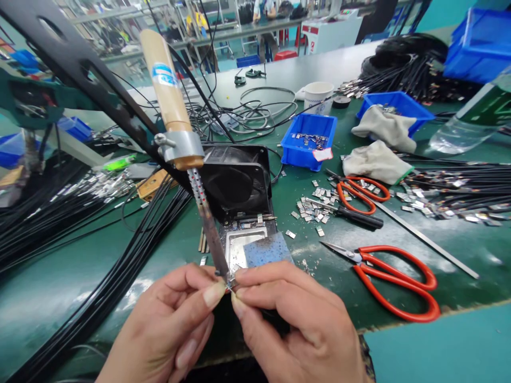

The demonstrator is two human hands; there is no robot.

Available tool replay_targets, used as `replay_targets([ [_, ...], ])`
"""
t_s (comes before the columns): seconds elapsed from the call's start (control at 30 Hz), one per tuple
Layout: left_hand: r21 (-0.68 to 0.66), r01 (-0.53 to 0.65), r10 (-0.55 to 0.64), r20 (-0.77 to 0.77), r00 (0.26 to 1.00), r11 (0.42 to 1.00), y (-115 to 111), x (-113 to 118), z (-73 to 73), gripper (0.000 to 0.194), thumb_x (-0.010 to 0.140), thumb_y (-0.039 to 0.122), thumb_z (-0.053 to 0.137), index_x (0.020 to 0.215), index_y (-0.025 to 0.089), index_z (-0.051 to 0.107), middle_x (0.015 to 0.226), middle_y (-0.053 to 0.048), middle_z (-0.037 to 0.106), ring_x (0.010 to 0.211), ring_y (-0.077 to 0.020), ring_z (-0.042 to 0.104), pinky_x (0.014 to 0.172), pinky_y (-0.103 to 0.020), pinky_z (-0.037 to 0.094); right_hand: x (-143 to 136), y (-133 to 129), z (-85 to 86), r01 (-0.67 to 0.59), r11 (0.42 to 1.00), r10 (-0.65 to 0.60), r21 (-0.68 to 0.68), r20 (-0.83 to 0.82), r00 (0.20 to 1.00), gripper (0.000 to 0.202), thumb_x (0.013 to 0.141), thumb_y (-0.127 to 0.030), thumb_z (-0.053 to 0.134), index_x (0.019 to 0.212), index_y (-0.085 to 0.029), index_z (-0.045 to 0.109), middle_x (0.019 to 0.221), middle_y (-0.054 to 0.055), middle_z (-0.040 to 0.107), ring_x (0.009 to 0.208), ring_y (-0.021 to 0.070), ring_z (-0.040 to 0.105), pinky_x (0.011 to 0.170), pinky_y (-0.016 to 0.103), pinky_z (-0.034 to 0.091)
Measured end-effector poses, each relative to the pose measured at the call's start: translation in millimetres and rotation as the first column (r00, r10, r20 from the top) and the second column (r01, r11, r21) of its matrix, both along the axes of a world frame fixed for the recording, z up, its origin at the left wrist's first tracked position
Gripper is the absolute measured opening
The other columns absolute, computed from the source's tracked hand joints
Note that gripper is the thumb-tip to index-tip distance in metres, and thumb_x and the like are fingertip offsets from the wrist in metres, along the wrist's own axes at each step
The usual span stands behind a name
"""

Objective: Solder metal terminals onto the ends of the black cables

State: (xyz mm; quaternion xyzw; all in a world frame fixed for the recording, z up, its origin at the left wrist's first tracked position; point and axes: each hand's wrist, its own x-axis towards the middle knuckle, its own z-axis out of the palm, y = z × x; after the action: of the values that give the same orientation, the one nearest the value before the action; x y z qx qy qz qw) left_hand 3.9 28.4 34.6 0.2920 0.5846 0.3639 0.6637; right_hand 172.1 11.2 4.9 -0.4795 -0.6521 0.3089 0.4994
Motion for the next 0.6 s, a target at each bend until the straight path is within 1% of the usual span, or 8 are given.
replay_targets([
  [0.07,-0.001,0.004,-0.004,0.004,1.0,1.0,0,-1,-1.8,0.021,0.082,0.031,0.079,0.072,0.02,0.064,0.038,0.012,0.039,0.036,-0.0032,0.02,0.039,-0.018,0.012,0,-2,-1.3,-0.015,1.0,0.015,-0.013,-0.002,1.0,0.017,0.085,-0.006,0.075,0.094,-0.021,0.077,0.102,0.002,0.079,0.089,0.0119,0.078,0.08,0.015,0.063],
  [0.23,0.001,0.018,-0.018,0.032,0.999,1.0,-1,-3,-6.2,0.025,0.082,0.034,0.08,0.07,0.02,0.064,0.036,0.012,0.039,0.034,-0.0033,0.021,0.036,-0.016,0.012,-1,-3,-2.8,-0.012,1.0,0.012,0.008,-0.004,1.0,0.019,0.085,-0.005,0.074,0.094,-0.021,0.076,0.101,0.001,0.079,0.088,0.0107,0.078,0.08,0.014,0.062],
  [0.37,-0.005,0.021,-0.021,0.046,0.999,1.0,-4,-6,-8.6,0.025,0.08,0.036,0.082,0.071,0.02,0.066,0.037,0.012,0.039,0.033,-0.0031,0.021,0.035,-0.015,0.013,0,-5,-4.2,0.005,1.0,-0.005,-0.002,0.006,1.0,0.016,0.086,-0.008,0.074,0.092,-0.023,0.076,0.099,0.0,0.08,0.087,0.0108,0.078,0.08,0.014,0.062],
  [0.5,0.005,0.031,-0.031,0.037,0.999,1.0,-9,-7,-12.3,0.026,0.081,0.038,0.082,0.071,0.019,0.068,0.037,0.011,0.042,0.032,-0.0021,0.021,0.034,-0.014,0.014,0,-11,-5.1,0.013,1.0,-0.013,-0.001,-0.008,1.0,0.018,0.085,-0.009,0.075,0.094,-0.025,0.075,0.099,-0.002,0.08,0.088,0.0116,0.078,0.081,0.015,0.062],
  [0.6,0.022,0.034,-0.034,0.017,0.999,0.999,-13,-9,-13.8,0.027,0.082,0.039,0.082,0.072,0.017,0.07,0.036,0.01,0.043,0.031,-0.0015,0.023,0.034,-0.013,0.014,-1,-16,-6.1,0.013,1.0,-0.014,-0.027,-0.037,0.999,0.018,0.087,-0.011,0.074,0.094,-0.027,0.075,0.1,-0.005,0.08,0.089,0.0095,0.077,0.081,0.013,0.061],
])
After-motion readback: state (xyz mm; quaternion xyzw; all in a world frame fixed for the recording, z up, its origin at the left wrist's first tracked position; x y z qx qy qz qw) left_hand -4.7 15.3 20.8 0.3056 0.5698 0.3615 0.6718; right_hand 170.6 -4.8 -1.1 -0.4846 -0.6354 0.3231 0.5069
